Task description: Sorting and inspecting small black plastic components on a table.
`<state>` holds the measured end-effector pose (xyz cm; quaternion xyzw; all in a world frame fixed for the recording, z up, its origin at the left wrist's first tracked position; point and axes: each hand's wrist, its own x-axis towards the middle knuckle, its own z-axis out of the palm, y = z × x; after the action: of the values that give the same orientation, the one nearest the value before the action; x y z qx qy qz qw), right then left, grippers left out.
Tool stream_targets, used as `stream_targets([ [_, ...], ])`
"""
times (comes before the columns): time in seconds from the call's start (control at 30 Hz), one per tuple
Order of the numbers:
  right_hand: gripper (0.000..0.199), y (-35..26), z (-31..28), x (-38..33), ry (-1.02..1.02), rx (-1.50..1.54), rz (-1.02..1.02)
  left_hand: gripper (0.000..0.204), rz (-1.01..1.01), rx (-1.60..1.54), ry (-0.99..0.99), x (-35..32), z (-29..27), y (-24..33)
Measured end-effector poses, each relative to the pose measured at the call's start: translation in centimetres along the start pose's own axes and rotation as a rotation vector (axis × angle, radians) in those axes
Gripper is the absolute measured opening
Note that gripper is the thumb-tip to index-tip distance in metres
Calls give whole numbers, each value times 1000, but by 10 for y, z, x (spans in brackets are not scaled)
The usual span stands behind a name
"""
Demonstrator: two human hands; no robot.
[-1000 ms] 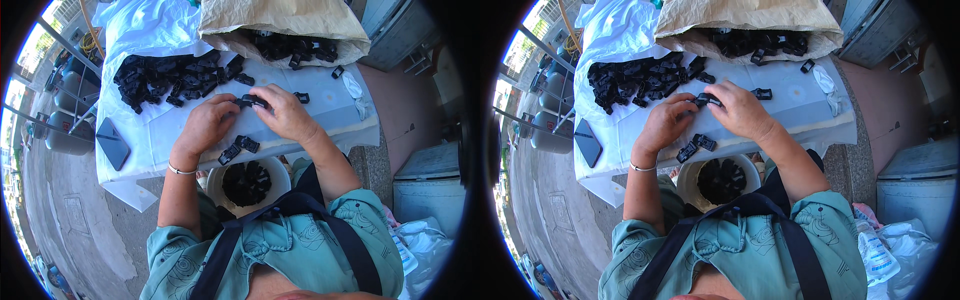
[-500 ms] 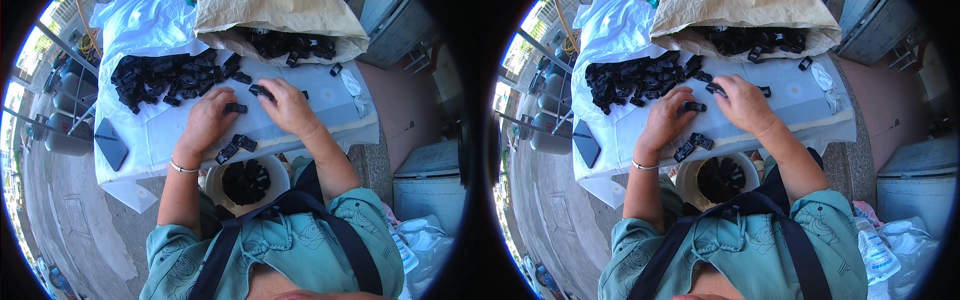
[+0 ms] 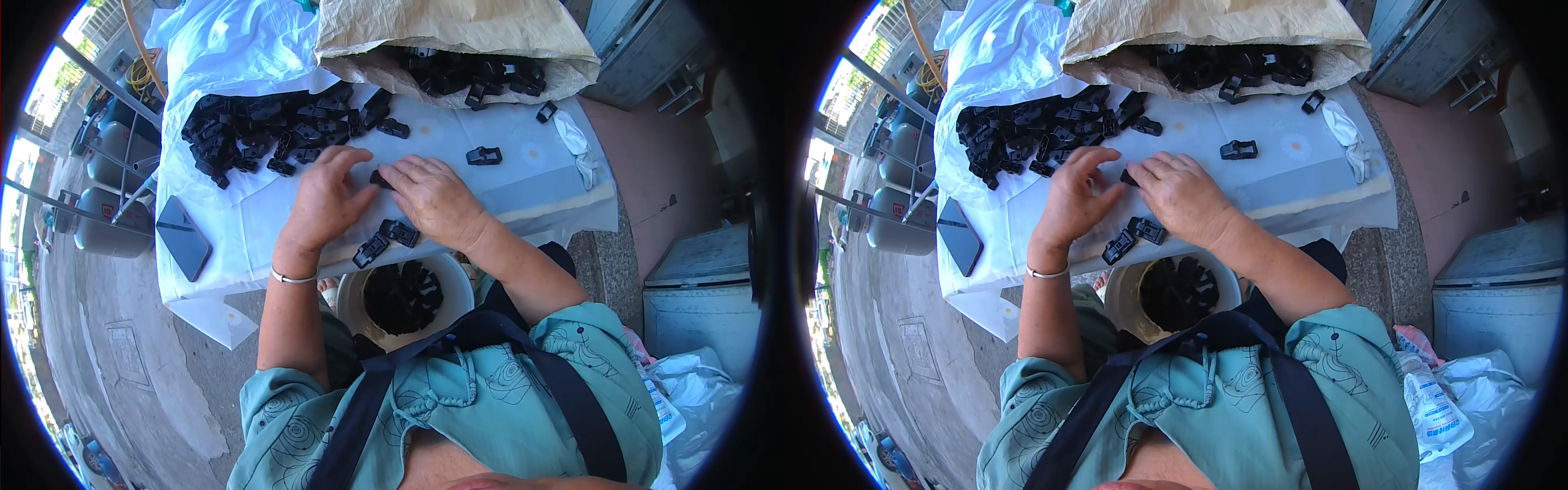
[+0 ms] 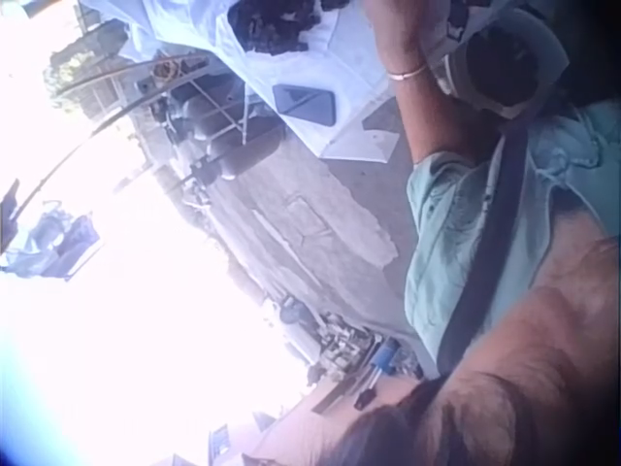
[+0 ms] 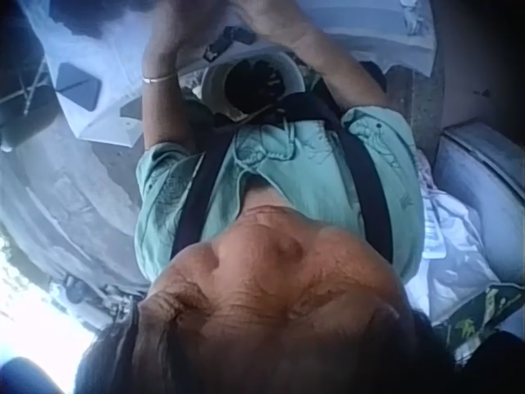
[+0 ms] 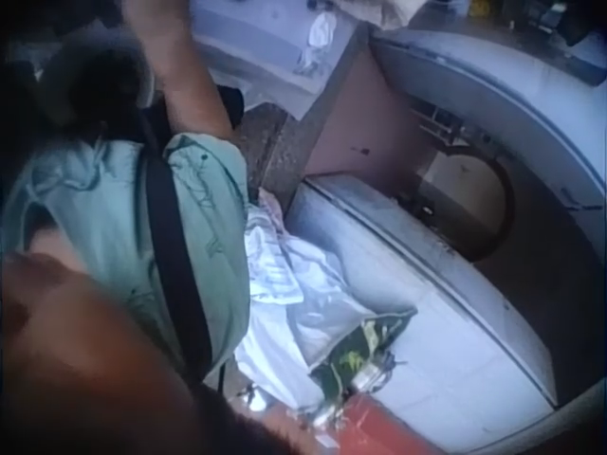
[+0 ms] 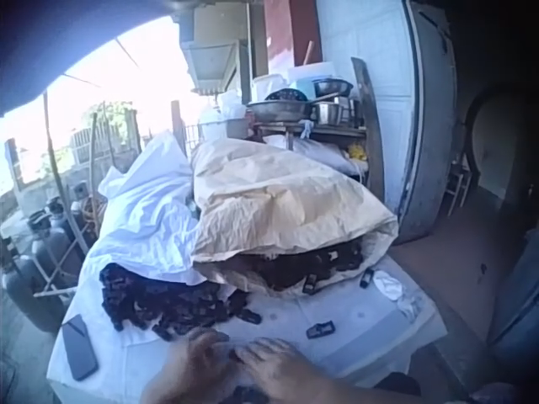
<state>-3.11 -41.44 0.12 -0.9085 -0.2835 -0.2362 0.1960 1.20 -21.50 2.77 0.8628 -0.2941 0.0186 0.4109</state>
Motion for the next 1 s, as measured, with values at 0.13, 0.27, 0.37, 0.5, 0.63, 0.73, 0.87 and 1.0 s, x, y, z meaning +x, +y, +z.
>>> stream_targets([
  [0.13,41,-2,-5,-2,-22,4,-4,42,-14,367,296,2,0,-17],
  [0.27,40,15,-64,9,-225,-223,269,31,70,532,370,-1,7,-30],
  [0.37,37,55,-89,-6,-299,-298,426,17,73,327,331,6,12,-26],
  [0.5,32,71,-65,-8,-226,-117,378,10,72,143,287,6,15,-18],
  [0.63,32,42,-37,4,-168,71,327,13,-49,152,374,3,11,-15],
  [0.73,34,25,-23,5,-135,120,237,17,-4,263,421,7,16,-17],
  [0.87,34,13,-31,8,-321,295,70,22,-28,280,223,5,13,-12],
  [1.0,34,24,-42,10,-298,250,160,23,241,238,125,3,5,-23],
])
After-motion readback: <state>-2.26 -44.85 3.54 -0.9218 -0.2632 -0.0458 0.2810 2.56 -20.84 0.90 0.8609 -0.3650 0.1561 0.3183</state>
